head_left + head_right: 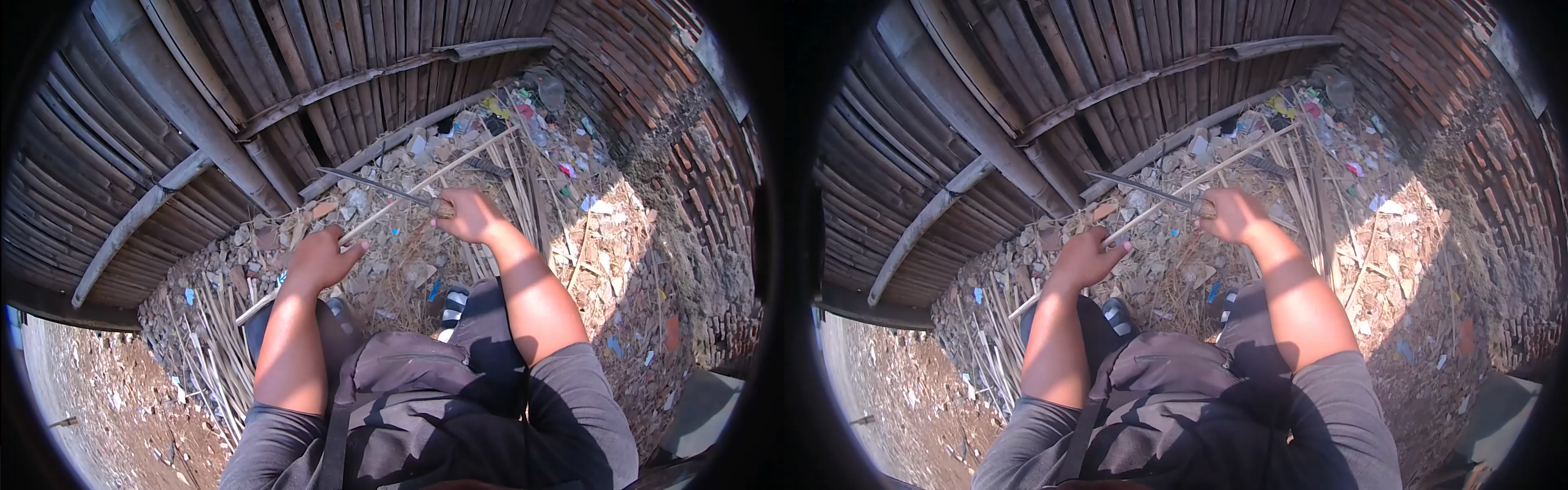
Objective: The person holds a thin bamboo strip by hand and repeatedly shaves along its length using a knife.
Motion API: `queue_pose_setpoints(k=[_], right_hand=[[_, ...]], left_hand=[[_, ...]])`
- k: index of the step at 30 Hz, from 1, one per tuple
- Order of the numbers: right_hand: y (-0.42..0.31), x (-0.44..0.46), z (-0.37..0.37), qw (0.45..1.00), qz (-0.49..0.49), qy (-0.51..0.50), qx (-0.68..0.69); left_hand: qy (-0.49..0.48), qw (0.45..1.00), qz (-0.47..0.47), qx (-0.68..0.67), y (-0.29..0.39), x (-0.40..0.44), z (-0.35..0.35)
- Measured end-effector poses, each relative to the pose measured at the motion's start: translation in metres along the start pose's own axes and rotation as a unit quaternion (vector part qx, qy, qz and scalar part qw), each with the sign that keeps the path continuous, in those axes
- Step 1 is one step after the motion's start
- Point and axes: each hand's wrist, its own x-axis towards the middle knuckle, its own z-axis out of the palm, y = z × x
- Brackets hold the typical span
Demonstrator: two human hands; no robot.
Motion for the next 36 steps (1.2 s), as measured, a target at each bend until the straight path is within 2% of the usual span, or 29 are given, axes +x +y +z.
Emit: queue_pose_setpoints(k=[1, 4, 10, 12, 16, 19, 25, 36], right_hand=[[-0.005, 0.001, -0.003, 1.000, 0.006, -0.022, 0.000], [-0.014, 0.000, -0.002, 0.999, -0.024, -0.004, 0.042], [-0.017, 0.001, 0.010, 0.991, -0.077, 0.084, 0.076], [-0.014, 0.003, 0.012, 0.991, -0.079, 0.080, 0.070], [-0.010, 0.005, 0.007, 0.999, -0.030, -0.004, 0.037], [-0.010, 0.003, 0.003, 0.998, -0.013, -0.013, 0.058], [-0.005, 0.001, 0.003, 0.995, -0.039, 0.047, 0.078], [0.009, 0.003, 0.004, 0.996, -0.031, 0.064, 0.051]], left_hand=[[-0.002, 1.000, -0.002, 0.000, 0.000, 0.000, -0.001], [-0.006, 1.000, -0.001, -0.006, -0.002, 0.002, 0.000], [-0.020, 0.999, 0.025, -0.003, 0.001, -0.003, -0.001], [-0.023, 0.999, 0.032, -0.016, -0.003, -0.001, 0.001], [-0.026, 0.999, 0.040, -0.026, -0.005, 0.001, 0.002], [-0.025, 0.998, 0.044, -0.037, -0.003, -0.001, -0.002], [-0.026, 0.998, 0.042, -0.028, -0.007, 0.000, -0.001], [-0.035, 0.998, 0.040, -0.018, -0.007, 0.002, 0.002]])
